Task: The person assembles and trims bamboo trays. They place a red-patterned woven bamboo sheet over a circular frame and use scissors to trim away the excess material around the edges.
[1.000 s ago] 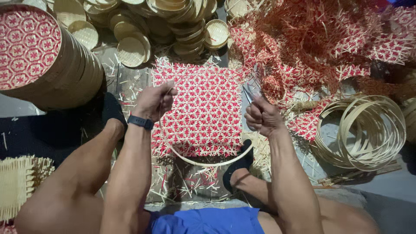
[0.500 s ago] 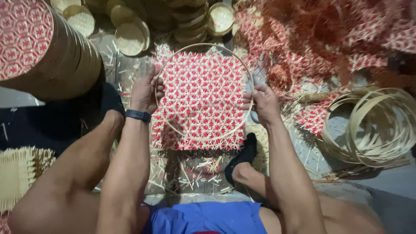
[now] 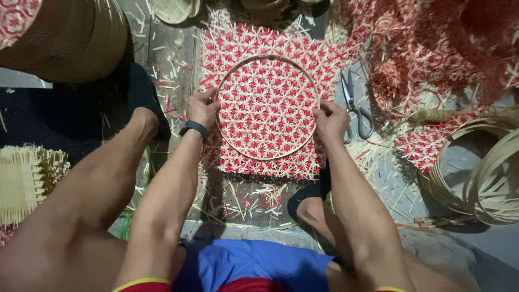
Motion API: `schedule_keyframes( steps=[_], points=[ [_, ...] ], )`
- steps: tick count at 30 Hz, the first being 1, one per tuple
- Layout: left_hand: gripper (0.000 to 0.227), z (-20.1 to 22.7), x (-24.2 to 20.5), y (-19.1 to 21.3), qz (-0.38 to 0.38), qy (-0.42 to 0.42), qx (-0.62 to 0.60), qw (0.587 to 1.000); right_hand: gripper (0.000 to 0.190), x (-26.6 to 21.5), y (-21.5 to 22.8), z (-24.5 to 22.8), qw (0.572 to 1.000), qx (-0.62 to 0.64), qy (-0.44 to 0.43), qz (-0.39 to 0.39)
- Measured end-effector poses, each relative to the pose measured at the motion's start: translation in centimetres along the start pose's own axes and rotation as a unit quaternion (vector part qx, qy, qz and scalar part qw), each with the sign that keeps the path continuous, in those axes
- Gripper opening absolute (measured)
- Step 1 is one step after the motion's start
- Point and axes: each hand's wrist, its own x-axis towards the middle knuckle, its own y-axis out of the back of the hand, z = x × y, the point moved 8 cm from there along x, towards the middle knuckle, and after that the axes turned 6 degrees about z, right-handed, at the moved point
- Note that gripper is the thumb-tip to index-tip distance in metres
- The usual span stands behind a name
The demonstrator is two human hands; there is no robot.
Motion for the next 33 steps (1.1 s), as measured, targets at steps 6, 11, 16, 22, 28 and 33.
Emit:
schedule_keyframes(
  steps=[6,11,16,22,28,33],
  points=[
    [0.030,-0.8,-0.6,0.7,-0.018,0.102,-0.011,0.995,0.019,-0.1,0.6,0.8,0.999,-0.024,-0.031,0.009],
    [0.022,0.9,-0.5,1.9,0.022,0.038,0.048,0.998,0.020,-0.1,0.6,0.5,0.998,-0.052,0.035,0.028],
    [0.022,-1.6,-0.4,0.7,-0.009,0.165,-0.058,0.985,0.020,0.3,0.0,1.9,0.998,-0.063,0.004,0.017],
    [0.017,-3.1,0.7,-0.9,-0.043,0.167,-0.123,0.977,0.027,0.5,0.0,2.0,0.997,-0.053,0.029,0.048],
    [0.019,-7.3,2.1,-3.2,-0.102,0.200,-0.169,0.960,0.025,0.5,-0.8,3.7,0.996,-0.081,0.002,0.040],
    [0.035,-11.6,3.2,-4.7,-0.168,0.214,-0.089,0.958,0.041,0.3,-1.8,4.6,0.993,-0.114,0.000,0.033]
  ],
)
